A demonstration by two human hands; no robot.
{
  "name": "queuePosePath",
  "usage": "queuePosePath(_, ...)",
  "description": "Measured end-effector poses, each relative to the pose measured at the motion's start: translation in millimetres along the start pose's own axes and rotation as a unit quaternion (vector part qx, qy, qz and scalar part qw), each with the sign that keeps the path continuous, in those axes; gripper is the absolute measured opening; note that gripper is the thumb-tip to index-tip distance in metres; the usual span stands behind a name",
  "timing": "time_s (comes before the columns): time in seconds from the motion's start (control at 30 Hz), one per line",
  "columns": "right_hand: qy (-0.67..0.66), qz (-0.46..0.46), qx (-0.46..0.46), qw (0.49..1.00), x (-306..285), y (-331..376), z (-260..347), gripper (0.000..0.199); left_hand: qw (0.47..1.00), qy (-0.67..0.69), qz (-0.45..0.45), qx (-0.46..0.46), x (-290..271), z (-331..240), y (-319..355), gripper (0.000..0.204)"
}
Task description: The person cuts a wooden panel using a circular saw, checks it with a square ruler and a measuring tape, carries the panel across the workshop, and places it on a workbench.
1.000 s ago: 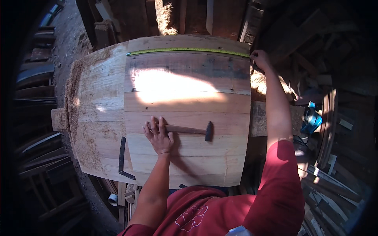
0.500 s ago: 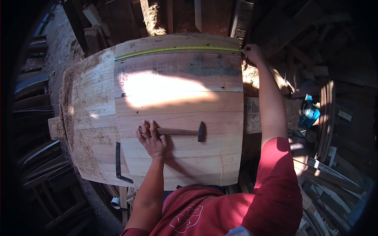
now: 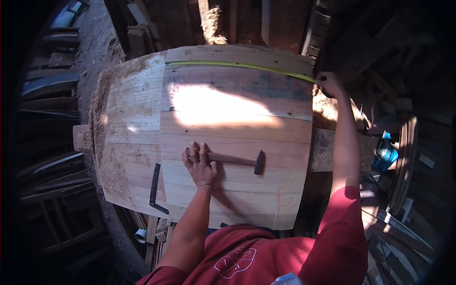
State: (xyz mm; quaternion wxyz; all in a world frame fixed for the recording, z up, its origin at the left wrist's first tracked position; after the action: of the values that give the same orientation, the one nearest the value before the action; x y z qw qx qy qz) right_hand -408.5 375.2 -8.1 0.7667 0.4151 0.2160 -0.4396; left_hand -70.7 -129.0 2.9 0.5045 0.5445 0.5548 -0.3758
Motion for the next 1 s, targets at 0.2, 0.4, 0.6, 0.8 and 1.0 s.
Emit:
queuePosePath(0.2, -0.181, 0.15, 0.071, 0.969, 59.8, 135.3, 43.0, 0.022, 1.0, 0.006, 0.014, 0.008, 7.1, -13.0, -3.5, 0.08)
queuePosePath(0.4, -0.328, 0.12, 0.069, 0.935, 183.8, 208.7, 87.8, 0.012, 1.0, -0.002, 0.011, -0.02, 0.6, -0.8, 7.0, 0.081)
queuePosePath(0.6, -0.428, 0.102, 0.058, 0.896, 240.3, 245.3, 146.4, 0.014, 1.0, 0.001, -0.004, -0.015, 4.4, -4.6, 4.2, 0.08)
queuePosePath(0.8, -0.482, 0.128, 0.07, 0.864, 274.2, 287.3, 173.3, 0.024, 0.999, 0.006, -0.033, -0.017, 2.2, -7.2, 5.9, 0.076)
queuePosePath(1.0, -0.554, 0.212, 0.058, 0.803, 301.3, 369.3, 186.2, 0.034, 0.996, 0.057, -0.072, 0.008, -17.3, 8.6, 20.0, 0.064)
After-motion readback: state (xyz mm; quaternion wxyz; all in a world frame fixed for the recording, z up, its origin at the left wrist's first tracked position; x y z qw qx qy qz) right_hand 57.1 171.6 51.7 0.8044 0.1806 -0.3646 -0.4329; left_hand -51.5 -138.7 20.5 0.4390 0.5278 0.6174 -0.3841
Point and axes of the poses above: each hand's wrist, its own y-axis away from the middle knuckle, its own x-axis out of the palm, z = x × y, the point moved 7 cm from there along -y, towards the middle knuckle, and after that the axes turned 12 degrees about z, right-handed, at the moved point
